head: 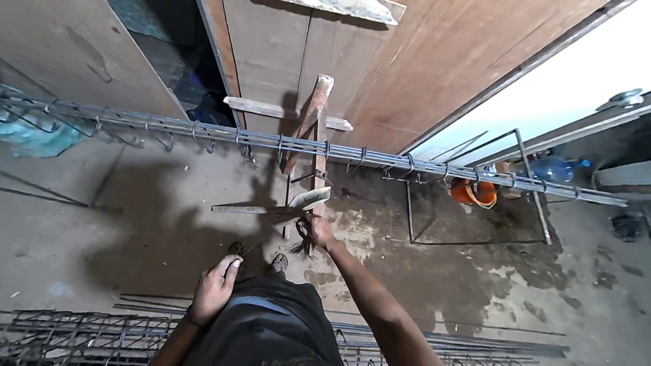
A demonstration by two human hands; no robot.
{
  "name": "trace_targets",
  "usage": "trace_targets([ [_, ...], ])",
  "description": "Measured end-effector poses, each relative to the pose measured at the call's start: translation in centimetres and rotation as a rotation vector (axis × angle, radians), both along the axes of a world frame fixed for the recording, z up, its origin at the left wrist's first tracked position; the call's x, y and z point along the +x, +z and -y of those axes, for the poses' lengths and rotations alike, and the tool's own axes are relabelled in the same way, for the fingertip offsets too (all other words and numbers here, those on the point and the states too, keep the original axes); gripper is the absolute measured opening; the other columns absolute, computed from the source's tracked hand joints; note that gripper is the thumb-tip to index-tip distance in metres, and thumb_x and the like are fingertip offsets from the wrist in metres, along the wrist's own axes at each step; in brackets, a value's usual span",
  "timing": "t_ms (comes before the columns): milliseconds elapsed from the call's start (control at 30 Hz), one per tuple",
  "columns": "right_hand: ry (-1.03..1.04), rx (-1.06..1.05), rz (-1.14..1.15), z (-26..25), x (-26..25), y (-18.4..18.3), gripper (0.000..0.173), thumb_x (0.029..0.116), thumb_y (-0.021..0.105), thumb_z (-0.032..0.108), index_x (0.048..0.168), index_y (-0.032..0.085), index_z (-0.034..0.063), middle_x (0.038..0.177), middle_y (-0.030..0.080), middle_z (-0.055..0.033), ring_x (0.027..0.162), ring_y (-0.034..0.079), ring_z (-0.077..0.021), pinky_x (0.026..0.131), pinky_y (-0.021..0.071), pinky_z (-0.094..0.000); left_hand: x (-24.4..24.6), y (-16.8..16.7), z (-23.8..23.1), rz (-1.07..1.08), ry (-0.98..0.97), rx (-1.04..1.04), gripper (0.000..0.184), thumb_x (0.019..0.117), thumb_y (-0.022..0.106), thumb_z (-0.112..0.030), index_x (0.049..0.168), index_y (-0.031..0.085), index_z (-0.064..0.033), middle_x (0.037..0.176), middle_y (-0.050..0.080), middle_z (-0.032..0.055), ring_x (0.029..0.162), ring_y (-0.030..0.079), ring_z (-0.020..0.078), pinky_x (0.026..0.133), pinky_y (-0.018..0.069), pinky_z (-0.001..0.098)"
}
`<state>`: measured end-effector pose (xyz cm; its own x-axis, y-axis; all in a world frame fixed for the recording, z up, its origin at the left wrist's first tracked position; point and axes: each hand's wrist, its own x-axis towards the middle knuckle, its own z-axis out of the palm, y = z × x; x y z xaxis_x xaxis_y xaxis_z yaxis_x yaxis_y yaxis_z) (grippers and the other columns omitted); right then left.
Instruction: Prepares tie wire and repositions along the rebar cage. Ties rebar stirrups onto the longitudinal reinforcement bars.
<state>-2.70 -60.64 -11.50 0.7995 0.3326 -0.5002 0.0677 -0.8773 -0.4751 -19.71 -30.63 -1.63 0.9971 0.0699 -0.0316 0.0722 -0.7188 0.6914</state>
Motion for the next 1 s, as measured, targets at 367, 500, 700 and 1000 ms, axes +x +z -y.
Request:
trace_targets([
  [367,0.0,-0.096,0.353,1.0,0.2,1.0,0.036,0.1062,0.043,0.012,0.132,0.066,0.0044,0.132,0.067,-0.0184,0.127,0.062,-0.0358,0.108,0.0464,-0.0527,-1.3,0.0,-0.5,0.018,0.04,0.001,0.041,0.1055,0.043,-0.031,0.109,0.074,-0.0029,0.09,0.075,0.0142,0.079,0.073,0.0207,0.073,0.0585,0.0412],
  [500,0.084,-0.115,0.342,2.9,0.5,0.5,0.039,0.1041,0.053,0.033,0.135,0.062,0.0126,0.139,0.059,-0.0221,0.131,0.055,-0.0401,0.108,0.0431,-0.0564,-2.4,-0.8,-1.8,-0.001,0.068,-0.032,0.041,0.1056,0.042,-0.03,0.109,0.072,-0.0023,0.087,0.073,0.0134,0.075,0.07,0.0184,0.071,0.0581,0.0398],
  [700,-0.303,0.056,0.446,3.5,-1.7,1.6,0.041,0.1012,0.061,0.039,0.123,0.07,0.0061,0.127,0.067,-0.0178,0.121,0.063,-0.0338,0.104,0.0494,-0.0515,-2.0,0.0,-1.6,-0.003,0.059,-0.031,0.043,0.1059,0.042,-0.034,0.115,0.071,-0.003,0.092,0.074,0.0137,0.08,0.072,0.0192,0.074,0.059,0.0415],
  [1000,0.101,0.671,0.558,-5.6,-12.8,14.3,0.062,0.0928,0.066,0.059,0.132,0.066,0.01,0.127,0.07,-0.0111,0.124,0.064,-0.0247,0.11,0.0484,-0.0456,1.9,5.0,1.8,0.119,-0.458,-0.248,0.04,0.1079,0.047,-0.036,0.107,0.076,-0.01,0.098,0.077,0.002,0.09,0.072,0.0036,0.084,0.0588,0.025],
])
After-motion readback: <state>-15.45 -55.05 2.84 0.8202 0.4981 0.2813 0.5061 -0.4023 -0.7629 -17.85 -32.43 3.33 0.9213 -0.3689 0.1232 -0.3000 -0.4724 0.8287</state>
